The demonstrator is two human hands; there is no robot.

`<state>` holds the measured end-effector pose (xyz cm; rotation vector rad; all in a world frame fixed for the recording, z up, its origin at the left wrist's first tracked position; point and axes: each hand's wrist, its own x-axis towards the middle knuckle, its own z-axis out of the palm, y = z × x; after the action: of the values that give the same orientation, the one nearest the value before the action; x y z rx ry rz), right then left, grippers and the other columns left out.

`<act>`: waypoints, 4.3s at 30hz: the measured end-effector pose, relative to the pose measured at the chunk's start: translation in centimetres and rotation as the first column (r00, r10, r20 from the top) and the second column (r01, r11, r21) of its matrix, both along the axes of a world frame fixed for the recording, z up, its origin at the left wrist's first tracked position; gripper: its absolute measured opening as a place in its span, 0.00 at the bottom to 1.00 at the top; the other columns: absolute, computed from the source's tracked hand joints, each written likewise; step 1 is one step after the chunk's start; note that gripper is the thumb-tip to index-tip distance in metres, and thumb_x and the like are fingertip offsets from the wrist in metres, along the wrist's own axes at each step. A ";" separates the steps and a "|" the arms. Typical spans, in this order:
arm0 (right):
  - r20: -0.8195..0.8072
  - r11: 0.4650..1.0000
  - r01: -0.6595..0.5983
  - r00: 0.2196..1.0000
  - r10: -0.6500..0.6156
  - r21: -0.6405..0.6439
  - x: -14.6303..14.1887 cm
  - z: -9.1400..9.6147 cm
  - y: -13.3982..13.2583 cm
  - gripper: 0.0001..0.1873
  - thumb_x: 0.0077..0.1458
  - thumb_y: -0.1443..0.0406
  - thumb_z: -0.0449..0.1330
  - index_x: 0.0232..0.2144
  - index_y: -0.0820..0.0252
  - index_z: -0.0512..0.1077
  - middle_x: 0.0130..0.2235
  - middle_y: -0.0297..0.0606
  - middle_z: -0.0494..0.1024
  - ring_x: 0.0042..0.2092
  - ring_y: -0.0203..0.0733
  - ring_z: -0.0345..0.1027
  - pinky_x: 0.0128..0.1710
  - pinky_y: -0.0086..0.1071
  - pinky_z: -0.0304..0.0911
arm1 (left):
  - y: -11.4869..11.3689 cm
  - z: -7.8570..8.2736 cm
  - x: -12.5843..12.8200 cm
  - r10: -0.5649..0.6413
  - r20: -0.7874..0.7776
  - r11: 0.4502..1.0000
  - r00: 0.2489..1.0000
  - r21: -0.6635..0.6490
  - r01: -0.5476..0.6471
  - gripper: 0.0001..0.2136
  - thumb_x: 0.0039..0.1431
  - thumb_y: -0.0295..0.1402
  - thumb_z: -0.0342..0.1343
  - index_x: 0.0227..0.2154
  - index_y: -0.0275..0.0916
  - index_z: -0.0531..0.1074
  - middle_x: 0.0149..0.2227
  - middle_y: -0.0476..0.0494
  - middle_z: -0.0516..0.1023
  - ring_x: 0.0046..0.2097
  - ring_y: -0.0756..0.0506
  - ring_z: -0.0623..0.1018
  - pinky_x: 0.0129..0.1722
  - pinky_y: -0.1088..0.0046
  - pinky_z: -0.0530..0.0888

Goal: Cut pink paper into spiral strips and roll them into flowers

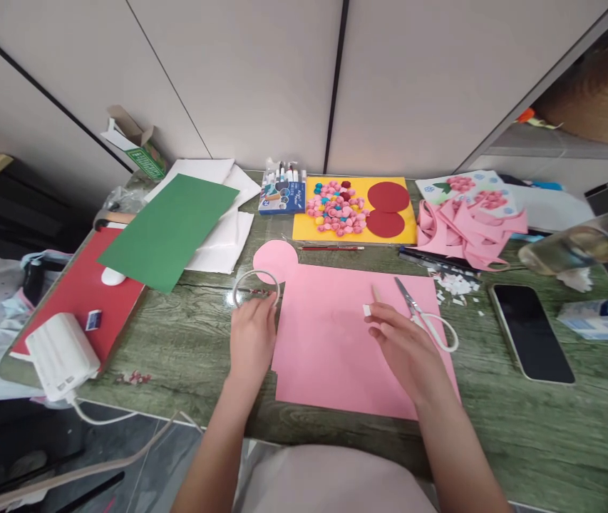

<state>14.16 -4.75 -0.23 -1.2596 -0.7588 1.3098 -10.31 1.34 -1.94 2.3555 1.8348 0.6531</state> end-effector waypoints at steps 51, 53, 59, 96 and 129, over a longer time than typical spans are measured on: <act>0.842 0.920 0.012 0.399 -0.364 0.392 -2.2 -0.1 -2.6 0.06 0.52 0.70 0.61 0.32 0.53 0.71 0.34 0.36 0.68 0.37 0.42 0.65 0.37 0.39 0.63 | -3.5 1.2 6.1 0.195 0.755 0.720 0.626 -0.543 0.431 0.09 0.60 0.32 0.50 0.42 0.38 0.68 0.38 0.42 0.76 0.40 0.46 0.75 0.41 0.68 0.71; 0.836 0.957 0.125 0.466 -0.290 0.262 -1.9 -0.4 -2.2 0.04 0.54 0.69 0.59 0.33 0.53 0.72 0.35 0.37 0.69 0.39 0.43 0.66 0.38 0.39 0.64 | -3.4 0.4 5.9 -0.004 0.622 0.825 0.783 -0.441 0.354 0.11 0.59 0.29 0.50 0.45 0.38 0.67 0.44 0.39 0.74 0.47 0.43 0.73 0.47 0.63 0.69; 0.773 0.996 0.043 0.634 0.030 -0.074 -1.8 -1.4 -0.1 0.05 0.56 0.65 0.57 0.35 0.55 0.73 0.38 0.38 0.72 0.39 0.41 0.69 0.36 0.34 0.67 | -3.6 -0.6 6.5 -0.336 0.144 0.872 0.931 -0.326 0.365 0.17 0.57 0.25 0.48 0.50 0.36 0.67 0.56 0.32 0.66 0.58 0.34 0.63 0.51 0.52 0.64; 0.936 0.922 -0.203 0.057 0.349 -0.331 -3.3 -1.4 3.0 0.07 0.62 0.67 0.50 0.34 0.61 0.67 0.37 0.40 0.72 0.33 0.40 0.70 0.26 0.30 0.63 | -3.8 -1.2 6.6 -0.345 0.008 0.875 0.938 -0.358 0.325 0.19 0.57 0.29 0.50 0.52 0.38 0.67 0.59 0.35 0.64 0.60 0.35 0.62 0.51 0.57 0.61; 0.897 0.906 -0.232 0.191 0.398 -0.353 -2.5 -1.1 3.7 0.10 0.61 0.68 0.48 0.34 0.61 0.69 0.34 0.41 0.75 0.35 0.45 0.70 0.34 0.37 0.63 | -3.7 -1.2 6.6 -0.358 -0.001 0.877 0.934 -0.344 0.336 0.20 0.58 0.30 0.50 0.54 0.38 0.65 0.60 0.35 0.64 0.60 0.36 0.61 0.51 0.57 0.60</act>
<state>11.66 -1.09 -1.29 -2.1381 -1.9447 0.7188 -3.75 -2.33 -3.12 2.3928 1.3495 0.1998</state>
